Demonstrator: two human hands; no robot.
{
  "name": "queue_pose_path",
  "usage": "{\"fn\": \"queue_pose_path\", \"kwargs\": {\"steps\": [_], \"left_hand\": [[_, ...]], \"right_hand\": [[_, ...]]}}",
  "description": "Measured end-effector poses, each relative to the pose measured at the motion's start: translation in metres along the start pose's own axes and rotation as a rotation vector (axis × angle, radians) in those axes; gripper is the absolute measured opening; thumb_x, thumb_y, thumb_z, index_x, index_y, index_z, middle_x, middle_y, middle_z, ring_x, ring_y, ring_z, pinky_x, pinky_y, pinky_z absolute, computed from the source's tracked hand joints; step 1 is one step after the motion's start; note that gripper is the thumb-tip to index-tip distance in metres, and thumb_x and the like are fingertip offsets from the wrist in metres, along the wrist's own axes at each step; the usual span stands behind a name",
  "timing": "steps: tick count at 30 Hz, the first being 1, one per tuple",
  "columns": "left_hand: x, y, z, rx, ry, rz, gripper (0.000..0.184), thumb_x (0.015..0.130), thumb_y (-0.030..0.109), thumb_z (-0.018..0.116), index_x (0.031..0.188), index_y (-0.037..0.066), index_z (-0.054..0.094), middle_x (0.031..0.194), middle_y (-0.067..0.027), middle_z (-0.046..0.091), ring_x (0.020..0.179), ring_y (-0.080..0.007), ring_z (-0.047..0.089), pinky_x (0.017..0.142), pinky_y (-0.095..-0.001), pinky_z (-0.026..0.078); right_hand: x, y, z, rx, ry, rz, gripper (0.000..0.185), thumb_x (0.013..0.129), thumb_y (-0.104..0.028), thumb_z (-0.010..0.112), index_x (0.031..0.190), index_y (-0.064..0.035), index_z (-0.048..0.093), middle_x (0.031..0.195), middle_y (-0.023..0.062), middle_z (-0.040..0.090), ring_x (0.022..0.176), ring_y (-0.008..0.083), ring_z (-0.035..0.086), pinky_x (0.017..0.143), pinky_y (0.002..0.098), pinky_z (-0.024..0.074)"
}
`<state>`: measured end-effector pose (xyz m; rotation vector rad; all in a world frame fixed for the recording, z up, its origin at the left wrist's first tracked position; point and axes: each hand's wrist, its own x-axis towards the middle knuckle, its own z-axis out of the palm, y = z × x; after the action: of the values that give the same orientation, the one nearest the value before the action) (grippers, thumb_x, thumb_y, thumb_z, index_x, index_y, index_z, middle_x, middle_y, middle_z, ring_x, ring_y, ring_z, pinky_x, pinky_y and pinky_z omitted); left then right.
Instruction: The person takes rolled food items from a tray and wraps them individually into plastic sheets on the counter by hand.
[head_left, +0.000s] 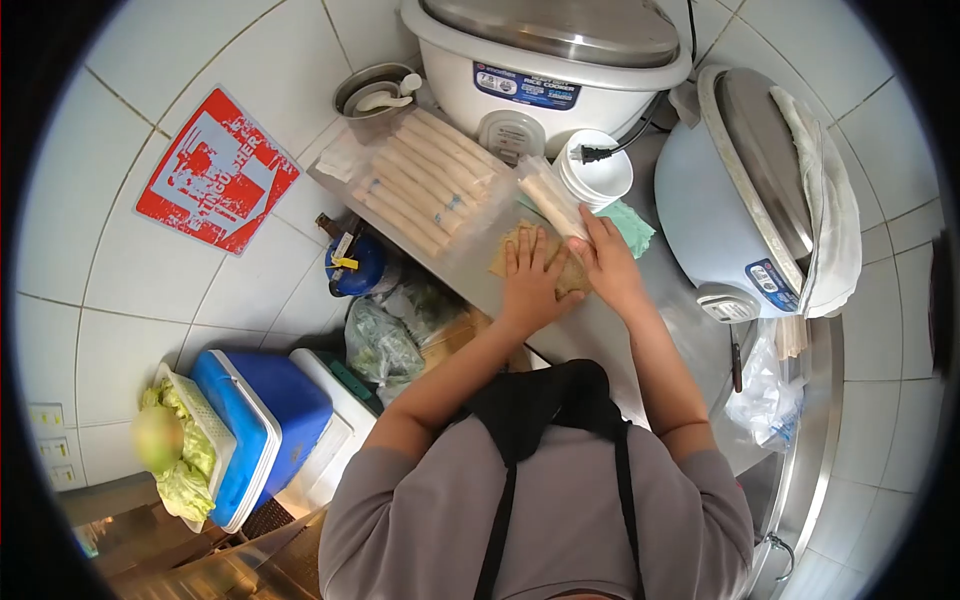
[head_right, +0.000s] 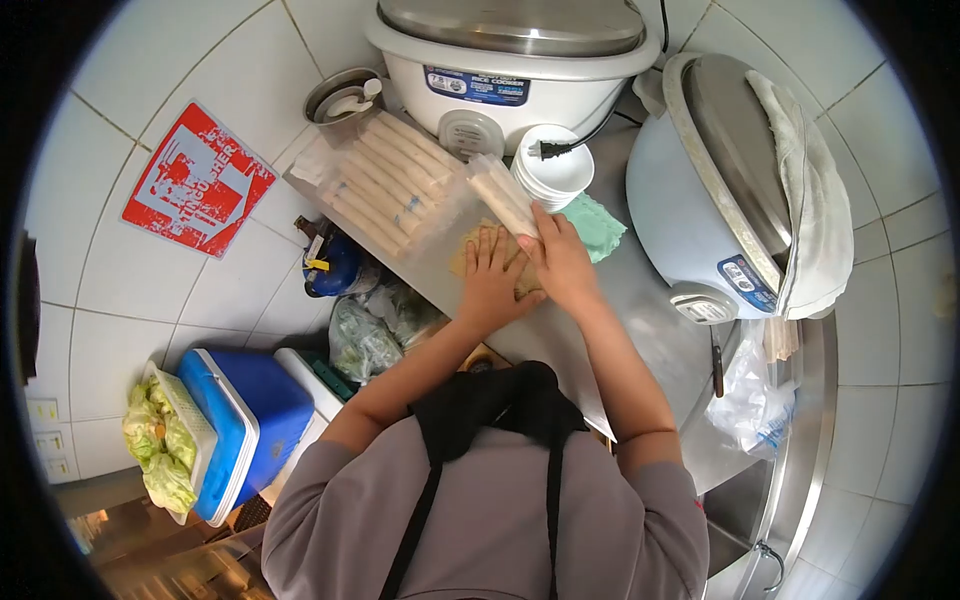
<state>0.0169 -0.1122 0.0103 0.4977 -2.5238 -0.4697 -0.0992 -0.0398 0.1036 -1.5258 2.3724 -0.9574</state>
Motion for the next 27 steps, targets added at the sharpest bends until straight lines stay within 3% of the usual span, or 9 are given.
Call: {"fn": "queue_pose_path", "kwargs": {"steps": [5,8,11,20,26,27], "left_hand": [[-0.024,-0.014,0.019,-0.024,-0.244,0.192,0.060,0.074,0.028,0.064,0.128,0.007,0.048,0.138,-0.0161,0.040,0.132,-0.0371,0.029,0.110,-0.0480,0.019],[-0.050,-0.021,-0.012,-0.132,-0.200,0.148,0.054,0.074,0.015,0.063,0.125,0.005,0.050,0.137,-0.0137,0.043,0.130,-0.0347,0.035,0.108,-0.0466,0.026],[-0.067,-0.021,-0.040,-0.045,-0.218,0.032,0.054,0.074,0.009,0.062,0.126,0.005,0.049,0.137,-0.0140,0.042,0.129,-0.0352,0.035,0.107,-0.0448,0.028],[-0.068,-0.006,-0.019,-0.043,-0.201,0.102,0.056,0.075,0.009,0.062,0.128,0.004,0.047,0.138,-0.0158,0.041,0.130,-0.0371,0.033,0.107,-0.0464,0.026],[-0.060,-0.005,-0.008,0.068,-0.079,0.161,0.047,0.076,0.009,0.058,0.122,0.000,0.051,0.130,-0.0203,0.048,0.126,-0.0361,0.040,0.108,-0.0456,0.027],[-0.055,-0.015,-0.005,0.095,-0.061,0.198,0.044,0.078,0.006,0.056,0.122,0.001,0.051,0.127,-0.0202,0.050,0.123,-0.0373,0.043,0.106,-0.0459,0.030]], "right_hand": [[-0.014,0.012,0.015,-0.081,-0.058,-0.067,0.051,0.090,-0.025,0.055,0.132,-0.0002,0.041,0.109,0.0205,0.051,0.097,0.0356,0.052,0.086,0.0391,0.0422],[-0.023,0.026,0.037,-0.225,-0.062,-0.149,0.052,0.088,-0.026,0.056,0.132,-0.0024,0.042,0.112,0.0205,0.051,0.101,0.0353,0.051,0.088,0.0420,0.0414],[-0.026,0.044,0.060,-0.418,-0.005,-0.235,0.055,0.086,-0.031,0.056,0.131,-0.0022,0.042,0.111,0.0172,0.051,0.102,0.0309,0.050,0.084,0.0421,0.0421],[0.002,0.049,0.083,-0.507,0.118,-0.244,0.058,0.082,-0.031,0.059,0.130,-0.0013,0.044,0.117,0.0157,0.051,0.105,0.0281,0.049,0.086,0.0429,0.0402],[-0.017,0.053,0.074,-0.383,0.248,-0.217,0.060,0.081,-0.034,0.061,0.128,-0.0009,0.046,0.119,0.0156,0.050,0.113,0.0281,0.045,0.091,0.0430,0.0378],[-0.033,0.053,0.059,-0.331,0.187,-0.188,0.057,0.081,-0.033,0.061,0.127,-0.0008,0.047,0.119,0.0158,0.050,0.115,0.0288,0.044,0.092,0.0434,0.0374]]}}
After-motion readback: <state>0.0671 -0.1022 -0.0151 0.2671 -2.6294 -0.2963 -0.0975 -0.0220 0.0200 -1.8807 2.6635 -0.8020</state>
